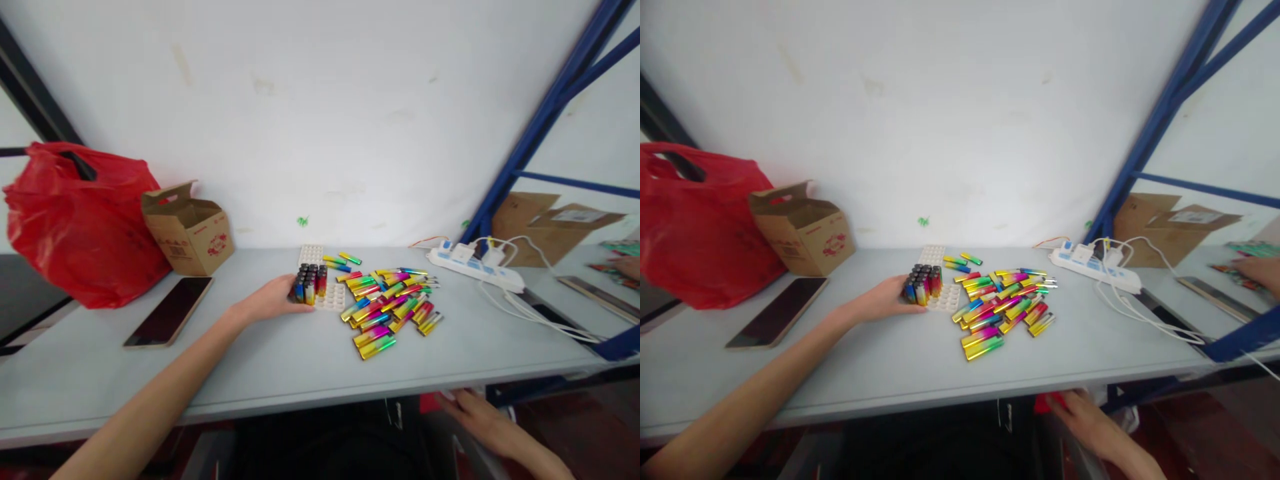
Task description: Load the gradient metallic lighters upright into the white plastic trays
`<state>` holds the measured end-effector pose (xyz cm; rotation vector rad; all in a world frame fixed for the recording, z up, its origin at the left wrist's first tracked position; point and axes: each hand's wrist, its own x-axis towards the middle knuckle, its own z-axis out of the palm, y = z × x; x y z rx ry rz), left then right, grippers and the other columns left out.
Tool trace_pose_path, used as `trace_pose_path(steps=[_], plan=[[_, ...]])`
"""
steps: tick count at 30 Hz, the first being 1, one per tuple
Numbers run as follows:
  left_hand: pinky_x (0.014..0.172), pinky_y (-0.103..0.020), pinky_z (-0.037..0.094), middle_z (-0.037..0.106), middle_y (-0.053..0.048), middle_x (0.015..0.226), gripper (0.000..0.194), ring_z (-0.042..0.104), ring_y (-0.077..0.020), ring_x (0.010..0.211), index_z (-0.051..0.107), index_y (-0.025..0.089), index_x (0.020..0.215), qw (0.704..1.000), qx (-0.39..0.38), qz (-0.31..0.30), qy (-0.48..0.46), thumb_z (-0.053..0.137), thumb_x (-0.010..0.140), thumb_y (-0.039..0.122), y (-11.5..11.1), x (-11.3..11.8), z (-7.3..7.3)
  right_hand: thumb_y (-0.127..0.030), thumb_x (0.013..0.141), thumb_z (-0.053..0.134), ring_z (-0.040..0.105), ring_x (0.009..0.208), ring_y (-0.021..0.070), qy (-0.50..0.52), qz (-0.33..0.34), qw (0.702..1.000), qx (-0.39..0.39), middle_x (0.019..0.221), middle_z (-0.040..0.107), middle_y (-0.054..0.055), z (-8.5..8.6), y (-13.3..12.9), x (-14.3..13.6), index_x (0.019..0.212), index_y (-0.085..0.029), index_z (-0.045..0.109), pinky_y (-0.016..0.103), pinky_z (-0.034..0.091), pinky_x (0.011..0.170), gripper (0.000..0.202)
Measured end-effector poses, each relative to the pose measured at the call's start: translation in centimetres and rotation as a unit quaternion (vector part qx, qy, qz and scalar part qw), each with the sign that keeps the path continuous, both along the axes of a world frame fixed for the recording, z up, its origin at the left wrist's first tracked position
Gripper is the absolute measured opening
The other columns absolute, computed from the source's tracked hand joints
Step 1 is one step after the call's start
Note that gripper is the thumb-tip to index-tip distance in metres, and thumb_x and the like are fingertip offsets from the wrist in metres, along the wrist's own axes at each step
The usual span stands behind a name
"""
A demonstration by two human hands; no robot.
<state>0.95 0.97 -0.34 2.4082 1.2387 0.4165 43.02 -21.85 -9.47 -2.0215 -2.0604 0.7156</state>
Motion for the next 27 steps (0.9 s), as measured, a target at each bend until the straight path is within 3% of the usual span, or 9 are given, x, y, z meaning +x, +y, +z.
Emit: trace_pose_path(steps=[3, 6, 8, 10, 13, 17, 20, 23, 27], plan=[[0.084, -0.037, 0.053, 0.073, -0.011, 0.114, 0.074, 0.068, -0.0308, 0.097, 0.066, 0.017, 0.115, 1.0, 0.008, 0.0, 0.009, 0.071, 0.071, 0.076, 0.0, 0.0, 0.0, -0.056, 0.091, 0.052, 0.056, 0.136, 0.0345, 0.02, 0.047, 0.997, -0.062, 0.138, 0.068, 0.003, 1.8, -1.5, -0.6, 0.128, -0.038, 0.073, 0.048, 0.046, 0.116, 0.046], [0.082, -0.036, 0.053, 0.073, -0.012, 0.113, 0.074, 0.068, -0.0308, 0.097, 0.066, 0.017, 0.113, 1.0, 0.012, 0.006, 0.022, 0.07, 0.071, 0.077, 0.0, 0.0, 0.0, -0.055, 0.095, 0.055, 0.068, 0.119, 0.0294, 0.086, 0.123, 0.985, -0.084, 0.124, 0.074, 0.001, 6.8, -1.9, -2.4, 0.121, -0.045, 0.074, 0.04, 0.055, 0.104, 0.034], [0.083, -0.036, 0.053, 0.073, -0.011, 0.114, 0.074, 0.068, -0.0299, 0.096, 0.065, 0.018, 0.115, 1.0, 0.014, 0.003, 0.02, 0.069, 0.072, 0.077, 0.0, -0.1, 0.0, -0.051, 0.099, 0.049, 0.073, 0.105, 0.0279, 0.104, 0.112, 0.988, 0.004, 0.11, 0.078, 0.003, 9.8, 0.4, -3.0, 0.115, -0.04, 0.076, 0.039, 0.059, 0.095, 0.033], [0.084, -0.035, 0.053, 0.073, -0.011, 0.115, 0.074, 0.068, -0.0293, 0.097, 0.065, 0.018, 0.117, 1.0, 0.017, -0.005, 0.016, 0.069, 0.074, 0.077, 0.1, -0.1, -0.1, -0.047, 0.1, 0.05, 0.071, 0.109, 0.0285, 0.08, 0.089, 0.979, 0.164, 0.117, 0.076, 0.006, 11.4, 4.8, -2.4, 0.112, -0.033, 0.076, 0.042, 0.057, 0.1, 0.033], [0.086, -0.034, 0.053, 0.073, -0.009, 0.116, 0.072, 0.069, -0.0294, 0.098, 0.066, 0.019, 0.117, 1.0, 0.023, -0.012, 0.006, 0.069, 0.074, 0.077, 0.2, -0.3, -0.4, -0.032, 0.097, 0.049, 0.065, 0.122, 0.0303, 0.001, 0.114, 0.943, 0.313, 0.13, 0.071, 0.01, 10.6, 12.5, 0.1, 0.124, -0.026, 0.073, 0.049, 0.051, 0.109, 0.036], [0.085, -0.036, 0.053, 0.074, -0.01, 0.114, 0.073, 0.069, -0.0297, 0.096, 0.067, 0.018, 0.117, 1.0, 0.023, -0.006, -0.006, 0.072, 0.072, 0.075, 0.3, -0.3, -0.6, -0.016, 0.088, 0.049, 0.068, 0.114, 0.0287, -0.056, 0.152, 0.932, 0.323, 0.12, 0.074, 0.012, 7.9, 19.0, 3.2, 0.117, -0.021, 0.075, 0.049, 0.052, 0.106, 0.039], [0.084, -0.038, 0.053, 0.074, -0.011, 0.113, 0.073, 0.069, -0.0304, 0.095, 0.067, 0.018, 0.116, 1.0, 0.018, -0.004, 0.0, 0.072, 0.071, 0.075, 0.2, -0.2, -0.4, -0.022, 0.092, 0.051, 0.07, 0.105, 0.0282, -0.053, 0.17, 0.934, 0.309, 0.11, 0.076, 0.012, 7.3, 20.2, 3.9, 0.109, -0.021, 0.076, 0.046, 0.055, 0.099, 0.03], [0.087, -0.04, 0.053, 0.073, -0.013, 0.117, 0.075, 0.068, -0.0308, 0.098, 0.066, 0.017, 0.118, 1.0, 0.015, -0.001, 0.007, 0.071, 0.072, 0.076, 0.1, -0.2, -0.2, -0.032, 0.097, 0.05, 0.069, 0.099, 0.028, -0.026, 0.165, 0.935, 0.312, 0.104, 0.075, 0.013, 7.9, 20.1, 3.8, 0.105, -0.021, 0.075, 0.045, 0.054, 0.093, 0.029], [0.085, -0.038, 0.053, 0.073, -0.01, 0.115, 0.07, 0.068, -0.0287, 0.095, 0.066, 0.019, 0.115, 1.0, 0.02, -0.004, 0.001, 0.071, 0.072, 0.074, 0.3, -0.2, -0.3, -0.047, 0.099, 0.048, 0.068, 0.082, 0.0248, 0.078, 0.054, 0.93, 0.356, 0.092, 0.074, 0.011, 8.9, 20.5, 2.4, 0.113, -0.019, 0.072, 0.04, 0.054, 0.08, 0.039]])
